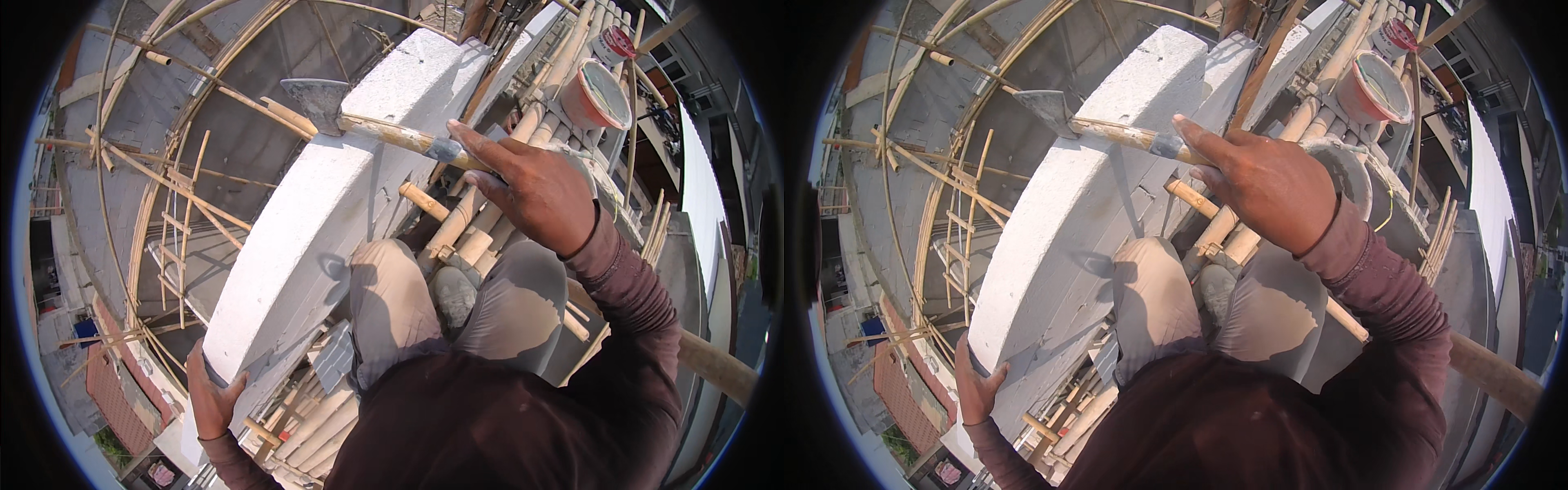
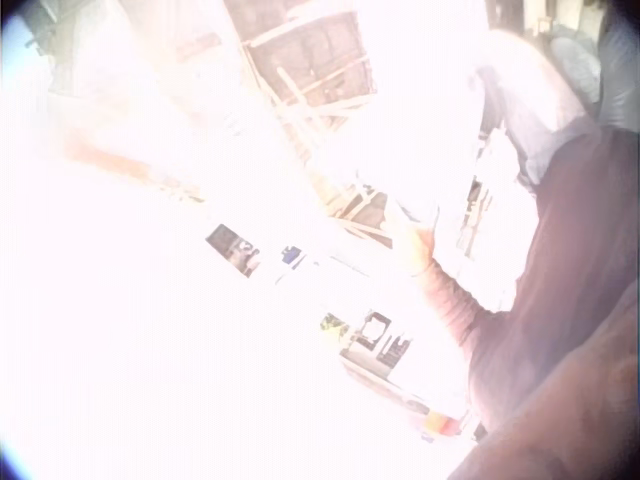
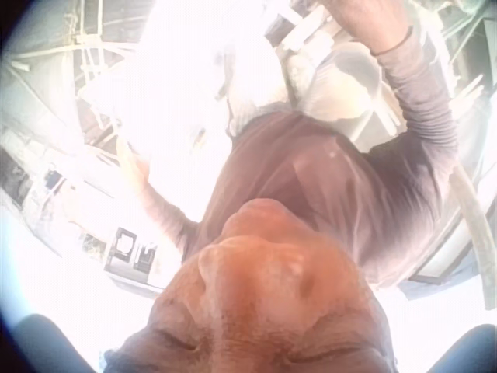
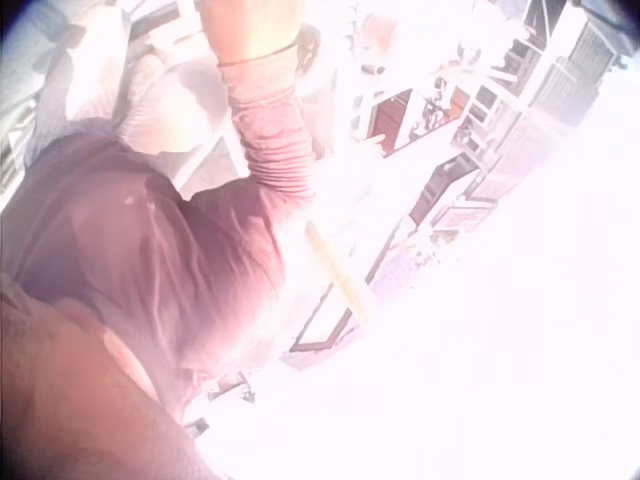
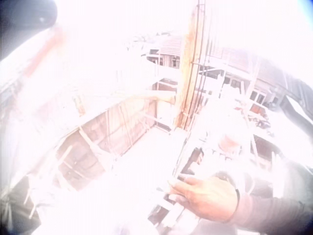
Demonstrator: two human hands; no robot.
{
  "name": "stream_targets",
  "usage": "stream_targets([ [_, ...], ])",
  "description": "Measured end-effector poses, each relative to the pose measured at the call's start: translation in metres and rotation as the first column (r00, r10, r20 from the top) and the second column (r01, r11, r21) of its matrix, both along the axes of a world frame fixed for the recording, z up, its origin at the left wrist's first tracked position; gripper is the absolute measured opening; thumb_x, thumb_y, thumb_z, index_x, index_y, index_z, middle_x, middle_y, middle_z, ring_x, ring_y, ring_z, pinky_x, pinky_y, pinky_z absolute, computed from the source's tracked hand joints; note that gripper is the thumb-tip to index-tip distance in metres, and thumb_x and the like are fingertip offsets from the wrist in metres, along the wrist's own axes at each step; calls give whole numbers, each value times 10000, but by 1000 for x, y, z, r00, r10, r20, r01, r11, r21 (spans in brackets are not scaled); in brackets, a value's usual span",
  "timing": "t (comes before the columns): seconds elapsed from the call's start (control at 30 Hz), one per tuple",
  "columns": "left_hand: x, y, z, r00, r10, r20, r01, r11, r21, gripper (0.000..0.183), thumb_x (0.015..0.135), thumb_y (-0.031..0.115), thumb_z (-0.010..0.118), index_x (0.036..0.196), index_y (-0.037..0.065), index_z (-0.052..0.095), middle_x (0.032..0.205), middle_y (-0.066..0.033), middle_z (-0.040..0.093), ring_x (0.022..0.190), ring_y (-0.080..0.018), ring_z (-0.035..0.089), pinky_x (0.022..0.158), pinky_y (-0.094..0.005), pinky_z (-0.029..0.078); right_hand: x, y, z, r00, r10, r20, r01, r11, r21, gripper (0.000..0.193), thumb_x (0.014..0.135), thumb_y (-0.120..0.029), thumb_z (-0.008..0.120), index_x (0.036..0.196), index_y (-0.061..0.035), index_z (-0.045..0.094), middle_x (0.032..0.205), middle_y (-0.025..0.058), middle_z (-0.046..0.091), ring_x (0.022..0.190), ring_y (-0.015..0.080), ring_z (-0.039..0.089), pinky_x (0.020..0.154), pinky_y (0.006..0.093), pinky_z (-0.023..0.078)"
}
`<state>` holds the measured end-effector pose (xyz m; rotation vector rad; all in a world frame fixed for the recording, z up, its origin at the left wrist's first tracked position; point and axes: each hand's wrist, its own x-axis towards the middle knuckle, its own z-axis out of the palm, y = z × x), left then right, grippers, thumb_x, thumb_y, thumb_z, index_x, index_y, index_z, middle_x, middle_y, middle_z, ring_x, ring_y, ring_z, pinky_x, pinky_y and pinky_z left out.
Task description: The person lays aerated concrete blocks on a bamboo scaffold. They apply mortar with a trowel, position blocks, tap them with a hammer, and measure the wall with a tape measure.
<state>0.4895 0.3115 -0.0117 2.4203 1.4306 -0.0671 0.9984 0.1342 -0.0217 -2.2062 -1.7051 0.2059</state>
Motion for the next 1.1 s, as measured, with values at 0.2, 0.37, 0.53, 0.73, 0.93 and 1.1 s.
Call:
stream_targets([
  [0.2,29,-5,6,996,-22,86,16,997,70,996,919,656,608,1571,-37,315,1573,-277,384,1490,-427,321,1224,-523,234,2,-9,6,991,-64,-122,86,980,181,662,954,-214,711,1561,-209,449,900,135,663,748,347,656,676,445,531],
  [0.37,138,25,-14,958,-123,261,75,980,185,648,1091,463,430,1523,-21,426,1542,-244,452,1459,-399,389,1215,-481,263,8,-8,-5,998,-56,9,51,958,281,601,982,-244,674,1540,-194,459,930,117,670,771,328,673,675,429,549],
  [0.53,170,43,-34,974,-179,141,134,950,283,592,1096,439,431,1498,5,457,1453,-261,520,1385,-451,444,1188,-605,245,1,-11,33,993,-97,-73,103,991,89,624,937,-140,716,1522,-168,504,1179,183,713,967,385,711,818,427,569],
  [0.73,169,37,-36,980,-129,155,87,964,251,594,1087,435,446,1495,3,462,1414,-282,539,1373,-456,454,1183,-595,261,-9,1,13,995,70,-77,-33,915,403,668,926,-192,720,1547,-229,477,846,82,608,657,301,624,601,415,508],
  [0.93,171,35,-36,972,-146,183,94,960,262,575,1085,419,459,1477,0,487,1388,-286,557,1351,-460,475,1174,-583,280,-11,-6,12,998,41,53,-41,999,-1,674,936,-206,705,1562,-232,454,786,69,527,605,281,592,564,422,513],
  [1.1,174,34,-39,979,-144,147,97,954,284,566,1086,413,464,1462,-8,502,1383,-283,568,1341,-459,487,1163,-574,297,-18,-9,2,996,80,33,-81,996,27,677,929,-233,717,1555,-234,460,780,60,535,592,273,599,546,401,508],
])
